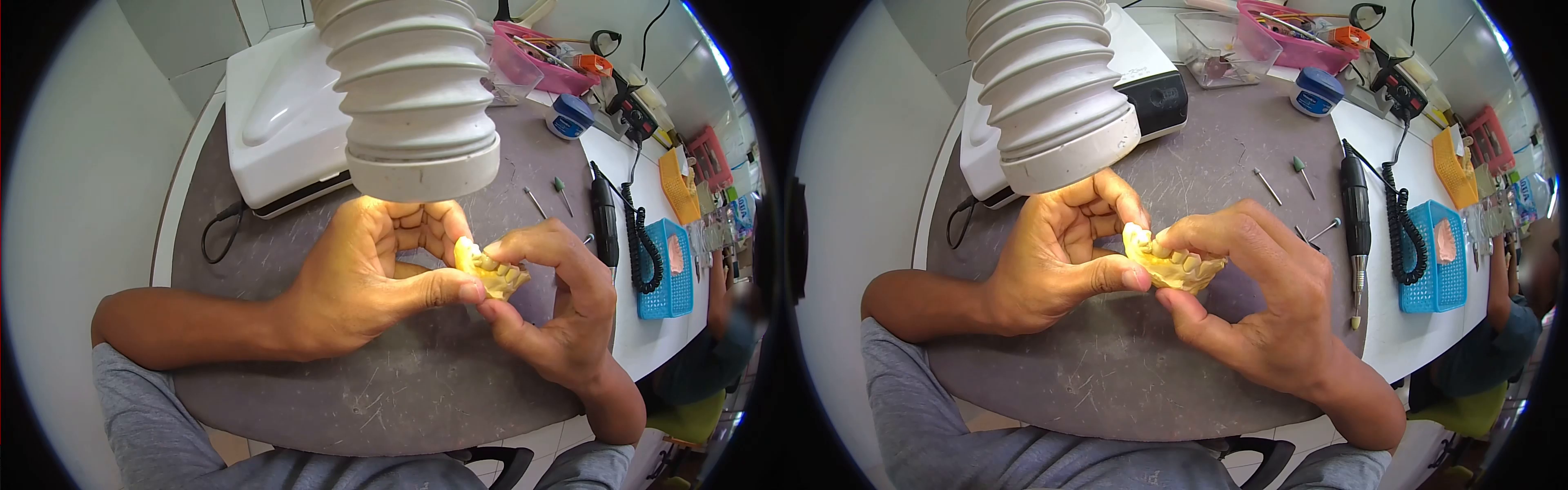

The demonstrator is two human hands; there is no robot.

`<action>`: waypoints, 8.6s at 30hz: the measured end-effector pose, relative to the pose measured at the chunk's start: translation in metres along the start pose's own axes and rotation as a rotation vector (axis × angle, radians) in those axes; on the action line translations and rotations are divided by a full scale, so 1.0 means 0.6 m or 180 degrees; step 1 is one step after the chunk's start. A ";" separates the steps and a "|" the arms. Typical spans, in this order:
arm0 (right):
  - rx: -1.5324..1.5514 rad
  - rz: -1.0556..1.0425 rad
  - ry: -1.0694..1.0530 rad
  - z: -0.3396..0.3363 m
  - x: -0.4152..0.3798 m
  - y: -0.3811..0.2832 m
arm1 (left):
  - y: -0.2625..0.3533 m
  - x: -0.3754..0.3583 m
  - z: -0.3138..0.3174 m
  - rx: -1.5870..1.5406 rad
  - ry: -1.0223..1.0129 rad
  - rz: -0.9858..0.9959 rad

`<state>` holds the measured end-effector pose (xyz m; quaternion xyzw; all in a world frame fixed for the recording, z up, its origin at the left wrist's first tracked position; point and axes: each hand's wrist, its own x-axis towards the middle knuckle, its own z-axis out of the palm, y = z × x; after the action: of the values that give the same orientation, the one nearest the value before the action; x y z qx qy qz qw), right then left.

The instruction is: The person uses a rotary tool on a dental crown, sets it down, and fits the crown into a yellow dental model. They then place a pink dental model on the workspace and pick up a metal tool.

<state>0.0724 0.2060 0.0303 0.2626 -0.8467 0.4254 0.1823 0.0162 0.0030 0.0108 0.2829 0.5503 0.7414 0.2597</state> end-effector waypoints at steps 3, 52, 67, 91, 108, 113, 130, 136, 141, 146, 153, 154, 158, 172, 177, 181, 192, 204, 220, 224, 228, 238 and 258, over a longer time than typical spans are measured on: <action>0.0002 0.0007 -0.0009 0.000 0.000 0.000 | 0.002 0.000 0.000 0.0030 0.0004 -0.0011; 0.2593 0.2205 0.0363 0.007 0.000 0.005 | 0.018 0.000 0.003 0.0488 0.0268 -0.0388; 0.2722 0.2405 0.0164 0.003 0.003 0.002 | 0.011 0.002 -0.008 0.0201 0.0172 -0.0541; 0.2747 0.2363 0.0151 0.003 0.002 0.000 | 0.017 0.001 -0.010 0.0248 0.0121 -0.0787; 0.2610 0.2284 0.0281 0.011 -0.003 0.001 | 0.012 0.002 -0.004 0.0252 0.0133 -0.0623; 0.2688 0.2149 0.0319 0.012 -0.001 0.002 | 0.008 0.001 -0.003 0.0202 0.0016 -0.0166; 0.2845 0.2342 0.0380 0.013 0.000 0.007 | -0.007 0.012 -0.013 -0.0194 0.0234 -0.0111; 0.2819 0.2422 0.0373 0.015 -0.004 0.008 | 0.000 0.017 -0.022 -0.0014 0.0049 -0.0331; 0.2847 0.2421 0.0395 0.015 -0.006 0.009 | -0.001 0.020 -0.025 -0.0047 -0.0048 -0.0554; 0.2873 0.2444 0.0408 0.014 -0.005 0.007 | 0.000 0.019 -0.022 -0.0088 -0.0012 -0.0564; 0.2808 0.2423 0.0412 0.013 -0.005 0.007 | 0.002 0.017 -0.021 -0.0182 -0.0049 -0.0516; 0.2787 0.2418 0.0418 0.013 -0.006 0.008 | 0.004 0.017 -0.020 -0.0163 -0.0019 -0.0539; 0.2837 0.2330 0.0432 0.014 -0.006 0.009 | 0.001 0.014 -0.014 -0.0141 0.0172 -0.0389; 0.2775 0.2265 0.0455 0.013 -0.006 0.008 | 0.006 0.008 -0.011 0.0027 0.0224 -0.0294; 0.2788 0.2290 0.0458 0.013 -0.006 0.006 | 0.005 0.009 -0.010 -0.0075 0.0241 -0.0282; 0.2813 0.2289 0.0433 0.013 -0.005 0.005 | 0.008 0.010 -0.009 -0.0177 0.0279 -0.0364; 0.2815 0.2319 0.0399 0.012 -0.007 0.007 | 0.008 0.011 -0.013 -0.0073 0.0232 -0.0391; 0.2869 0.2297 0.0381 0.014 -0.002 0.007 | 0.002 0.009 -0.007 -0.0142 0.0234 -0.0202; 0.2543 0.2060 0.0442 0.013 0.001 0.004 | -0.005 0.000 -0.003 0.0286 0.0450 0.0265; 0.2284 0.1718 0.0488 0.015 -0.009 0.014 | 0.000 0.002 -0.005 -0.0535 0.0436 -0.0210; 0.1350 0.0702 0.0324 0.019 -0.017 0.018 | 0.002 0.003 -0.006 -0.0601 0.0418 -0.0443; -0.0515 -0.0687 0.0482 0.023 -0.023 0.011 | 0.003 0.003 -0.007 -0.0500 0.0209 -0.0218; 0.1073 0.0980 -0.0405 0.011 -0.018 0.013 | 0.008 0.007 -0.021 -0.0131 0.0359 -0.0311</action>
<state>0.0759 0.2076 0.0156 0.1834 -0.8035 0.5661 0.0152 0.0037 -0.0038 0.0132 0.2081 0.5619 0.7537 0.2700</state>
